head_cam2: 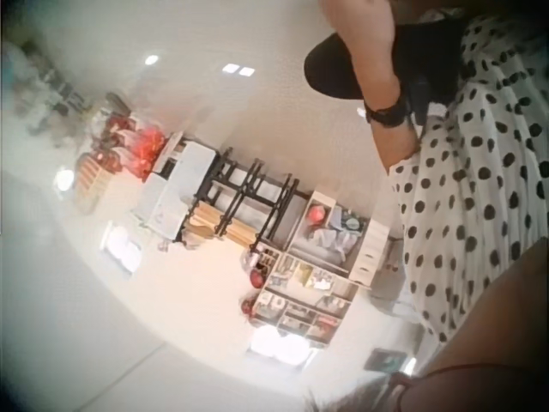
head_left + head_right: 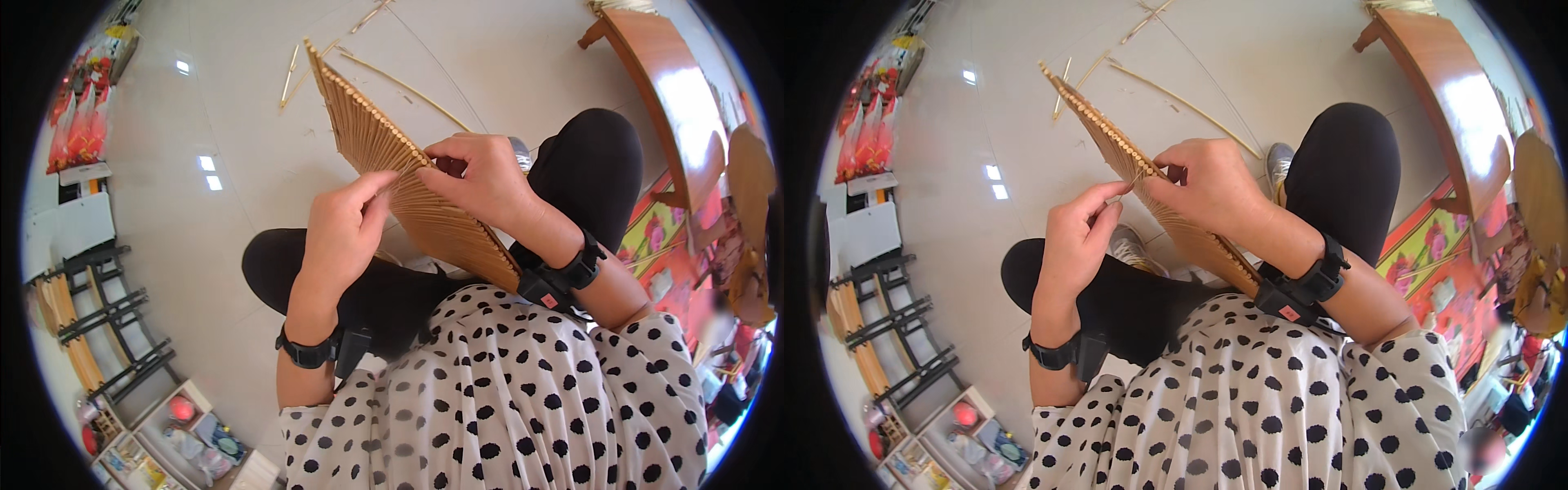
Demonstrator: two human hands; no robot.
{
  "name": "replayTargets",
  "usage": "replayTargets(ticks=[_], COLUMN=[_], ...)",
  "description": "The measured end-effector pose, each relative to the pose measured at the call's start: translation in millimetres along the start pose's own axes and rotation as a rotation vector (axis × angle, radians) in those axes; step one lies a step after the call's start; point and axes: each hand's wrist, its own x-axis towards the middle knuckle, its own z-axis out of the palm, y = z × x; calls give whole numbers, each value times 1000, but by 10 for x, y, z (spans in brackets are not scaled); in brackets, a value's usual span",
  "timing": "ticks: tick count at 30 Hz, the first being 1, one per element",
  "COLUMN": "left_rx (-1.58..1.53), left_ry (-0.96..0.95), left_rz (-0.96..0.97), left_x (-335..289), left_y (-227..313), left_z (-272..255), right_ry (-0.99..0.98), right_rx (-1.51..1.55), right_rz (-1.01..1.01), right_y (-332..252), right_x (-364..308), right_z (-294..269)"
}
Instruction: The person sits on the floor and weaves a bamboo mat by threading a white string through the bamboo strips using a needle. They repeatedly pull the string through the mat to secure the strips together.
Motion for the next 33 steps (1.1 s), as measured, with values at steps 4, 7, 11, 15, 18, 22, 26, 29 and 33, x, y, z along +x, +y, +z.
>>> replayTargets(ticks=[4, 7, 11, 15, 18, 22, 26, 29, 33], left_rx=[-58, -40, -47, 10, 32, 59, 60, 35, 19], left_ry=[-11, 56, 126, 174, 180, 198, 195, 194, 188], left_rz=[-110, -85, -52, -18, -7, 35, 28, 13, -36], left_x=[22, 5, 12, 16, 42, 103, 138, 159, 184], left_y=[-124, -140, -163, -161, -147, -144, -104, -85, -44], left_z=[-32, -60, -13, 31, 45, 96, 105, 135, 154], right_ry=[105, 154, 186, 212, 193, 193, 228, 230, 239], right_rx=[61, 145, 197, 194, 152, 129, 129, 135, 147], right_rz=[12, 29, -5, -41, -61, -68, -106, -130, -146], right_y=[29, 13, 70, 89, 117, 127, 138, 131, 131], right_x=[-13, 3, 32, 49, 43, 49, 52, 48, 42], right_z=[138, 222, 284, 307, 291, 276, 306, 326, 367])
